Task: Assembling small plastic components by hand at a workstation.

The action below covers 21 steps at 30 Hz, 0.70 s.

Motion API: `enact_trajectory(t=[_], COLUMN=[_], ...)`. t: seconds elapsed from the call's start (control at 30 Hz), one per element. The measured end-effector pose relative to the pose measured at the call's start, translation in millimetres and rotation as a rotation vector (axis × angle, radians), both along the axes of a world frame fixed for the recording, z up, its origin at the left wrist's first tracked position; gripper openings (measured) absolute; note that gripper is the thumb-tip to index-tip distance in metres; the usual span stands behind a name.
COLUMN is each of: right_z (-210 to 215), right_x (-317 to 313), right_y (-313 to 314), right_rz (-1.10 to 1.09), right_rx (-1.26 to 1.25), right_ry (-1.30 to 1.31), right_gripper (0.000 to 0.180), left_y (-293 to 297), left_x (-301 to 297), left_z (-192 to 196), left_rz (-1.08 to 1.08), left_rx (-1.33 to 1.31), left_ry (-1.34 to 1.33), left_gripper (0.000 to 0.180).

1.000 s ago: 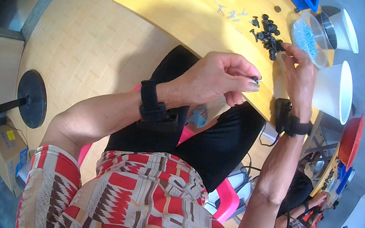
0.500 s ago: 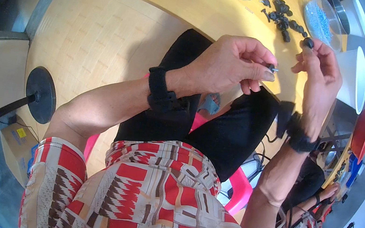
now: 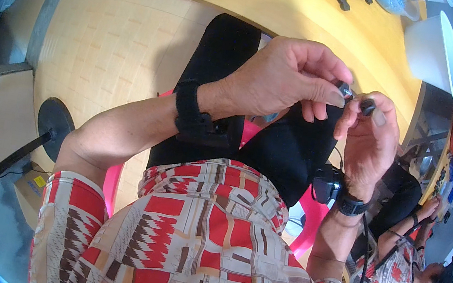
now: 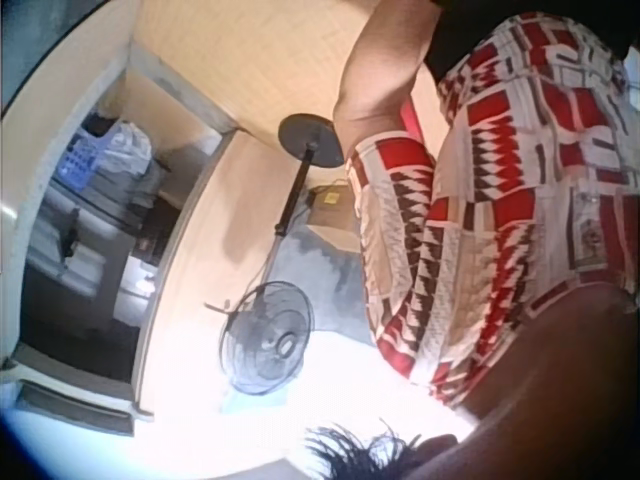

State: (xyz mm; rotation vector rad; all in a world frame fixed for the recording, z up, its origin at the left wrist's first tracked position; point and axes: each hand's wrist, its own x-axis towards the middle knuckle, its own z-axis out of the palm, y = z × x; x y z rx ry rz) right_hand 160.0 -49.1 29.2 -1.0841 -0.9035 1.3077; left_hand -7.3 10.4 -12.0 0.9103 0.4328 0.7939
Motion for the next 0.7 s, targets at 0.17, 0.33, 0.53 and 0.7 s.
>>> enact_trajectory(t=[0.17,0.33,0.53,0.7], right_z=[0,-1,-7,-5], right_x=[3,3,4,1], right_y=[-8,-13,-13,-13], right_rz=[-0.073,-0.069,-0.059,-0.113], right_rx=[0.018,0.003,0.035,0.056], right_ry=[0.029,0.054,-0.032,-0.064], right_gripper=[0.027,0.029,0.031,0.032], left_y=[-5,-6,-8,-8], left_x=[2,3,5,5], left_z=[3,3,2,5], left_rz=[-0.051,-0.067,-0.063,-0.088], left_rx=[-0.055,-0.071,-0.036,-0.001], left_ry=[-0.014,0.020,0.030,0.036], left_gripper=[0.024,0.023,0.026,0.026])
